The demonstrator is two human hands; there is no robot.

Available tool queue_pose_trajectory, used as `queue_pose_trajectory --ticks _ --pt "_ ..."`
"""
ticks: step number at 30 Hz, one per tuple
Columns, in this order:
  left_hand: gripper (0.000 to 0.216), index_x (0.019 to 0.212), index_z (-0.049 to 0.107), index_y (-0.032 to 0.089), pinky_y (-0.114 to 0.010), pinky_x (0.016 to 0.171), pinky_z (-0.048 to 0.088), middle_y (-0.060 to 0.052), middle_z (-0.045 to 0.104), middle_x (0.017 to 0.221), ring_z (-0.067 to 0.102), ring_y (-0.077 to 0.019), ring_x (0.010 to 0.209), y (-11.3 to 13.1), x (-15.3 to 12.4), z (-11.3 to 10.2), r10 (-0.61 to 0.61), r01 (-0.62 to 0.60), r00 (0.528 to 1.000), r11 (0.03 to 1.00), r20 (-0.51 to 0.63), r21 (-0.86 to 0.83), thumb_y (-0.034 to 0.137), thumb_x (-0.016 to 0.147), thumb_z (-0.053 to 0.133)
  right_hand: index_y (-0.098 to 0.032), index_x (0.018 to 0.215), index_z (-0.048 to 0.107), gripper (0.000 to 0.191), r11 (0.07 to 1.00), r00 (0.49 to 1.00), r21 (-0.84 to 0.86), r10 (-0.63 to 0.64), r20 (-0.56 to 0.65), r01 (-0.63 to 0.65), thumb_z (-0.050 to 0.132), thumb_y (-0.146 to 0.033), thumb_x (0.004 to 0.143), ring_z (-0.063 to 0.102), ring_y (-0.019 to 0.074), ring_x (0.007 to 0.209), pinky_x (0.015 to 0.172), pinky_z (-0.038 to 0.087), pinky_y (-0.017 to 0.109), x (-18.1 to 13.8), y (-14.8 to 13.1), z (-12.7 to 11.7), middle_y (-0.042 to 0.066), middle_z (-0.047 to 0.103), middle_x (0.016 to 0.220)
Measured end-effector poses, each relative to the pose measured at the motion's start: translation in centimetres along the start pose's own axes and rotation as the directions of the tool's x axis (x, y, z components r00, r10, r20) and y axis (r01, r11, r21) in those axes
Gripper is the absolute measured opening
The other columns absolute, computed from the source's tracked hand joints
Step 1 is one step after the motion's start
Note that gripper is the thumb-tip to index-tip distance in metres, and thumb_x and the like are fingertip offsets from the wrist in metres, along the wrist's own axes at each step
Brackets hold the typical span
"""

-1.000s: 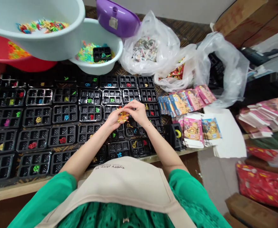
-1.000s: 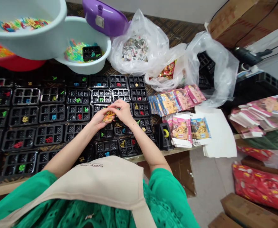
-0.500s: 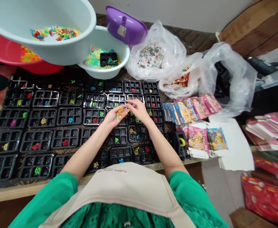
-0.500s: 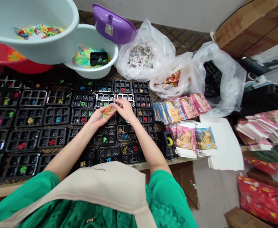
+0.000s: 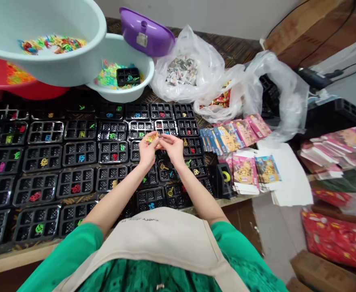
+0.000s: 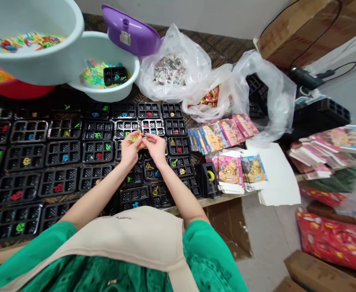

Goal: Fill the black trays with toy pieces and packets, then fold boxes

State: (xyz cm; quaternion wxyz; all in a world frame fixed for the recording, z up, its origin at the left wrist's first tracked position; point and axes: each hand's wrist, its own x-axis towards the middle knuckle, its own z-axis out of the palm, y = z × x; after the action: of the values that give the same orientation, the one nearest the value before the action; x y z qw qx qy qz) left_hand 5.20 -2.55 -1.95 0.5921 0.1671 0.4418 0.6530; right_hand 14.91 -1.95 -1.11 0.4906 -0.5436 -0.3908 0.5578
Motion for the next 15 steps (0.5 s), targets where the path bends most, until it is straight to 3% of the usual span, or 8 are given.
queue_pose_trajectory --ticks 4,6,8,10,13,15 --pt "0.022 0.098 0.071 0.016 -0.022 0.075 0.052 -0.007 0.072 0.1 0.068 -0.014 0.088 -0.3 -0.3 0.7 0.177 -0.173 0.984 0.98 -0.03 0.095 0.015 0.077 0.074 -0.02 0.092 0.075 0.02 0.975 0.975 -0.129 -0.196 -0.105 0.182 0.074 -0.031 0.075 0.073 0.018 0.082 0.082 0.061 0.034 -1.0 0.3 1.1 0.004 0.077 0.093" --pt "0.019 0.097 0.069 0.017 -0.021 0.075 0.052 -0.006 0.071 0.098 0.069 -0.014 0.088 -0.1 -0.4 1.1 0.174 -0.171 0.984 0.984 -0.05 0.059 0.013 0.079 0.072 -0.021 0.089 0.075 0.014 0.952 0.954 -0.19 -0.267 -0.137 0.239 0.069 -0.03 0.08 0.071 0.0177 0.081 0.081 0.06 0.033 -1.5 0.5 1.5 0.004 0.076 0.092" --pt "0.018 0.097 0.067 0.017 -0.02 0.071 0.051 -0.004 0.071 0.092 0.069 -0.0126 0.082 0.3 -0.4 1.3 0.086 -0.087 0.993 0.996 -0.076 -0.012 0.009 0.081 0.068 -0.022 0.086 0.074 0.011 0.916 0.921 -0.246 -0.358 -0.153 0.315 0.067 -0.029 0.082 0.07 0.0178 0.084 0.081 0.059 0.033 -2.0 0.6 1.7 0.004 0.075 0.092" --pt "0.017 0.097 0.064 0.016 -0.018 0.064 0.05 -0.002 0.07 0.083 0.067 -0.0098 0.069 0.9 -0.1 1.4 -0.082 0.077 0.993 0.995 -0.085 -0.066 0.006 0.083 0.065 -0.022 0.082 0.074 0.01 0.876 0.885 -0.279 -0.443 -0.142 0.394 0.066 -0.028 0.083 0.069 0.0179 0.089 0.084 0.057 0.033 -2.3 0.5 1.6 0.004 0.074 0.092" --pt "0.014 0.098 0.061 0.015 -0.021 0.063 0.054 -0.002 0.068 0.074 0.064 -0.0087 0.059 2.0 0.6 1.0 -0.347 0.34 0.936 0.934 -0.054 -0.105 0.004 0.088 0.059 -0.021 0.084 0.074 0.01 0.881 0.885 -0.243 -0.445 -0.135 0.406 0.07 -0.03 0.081 0.068 0.0173 0.087 0.083 0.057 0.033 -1.7 0.1 0.6 0.004 0.073 0.089" --pt "0.013 0.099 0.06 0.014 -0.024 0.067 0.058 -0.003 0.068 0.074 0.068 -0.0107 0.063 2.8 0.9 0.6 -0.451 0.445 0.892 0.888 -0.026 -0.111 0.004 0.091 0.055 -0.02 0.09 0.074 0.018 0.905 0.899 -0.206 -0.406 -0.165 0.371 0.072 -0.033 0.079 0.069 0.0171 0.085 0.082 0.057 0.033 0.0 -0.4 -0.8 0.005 0.074 0.091"
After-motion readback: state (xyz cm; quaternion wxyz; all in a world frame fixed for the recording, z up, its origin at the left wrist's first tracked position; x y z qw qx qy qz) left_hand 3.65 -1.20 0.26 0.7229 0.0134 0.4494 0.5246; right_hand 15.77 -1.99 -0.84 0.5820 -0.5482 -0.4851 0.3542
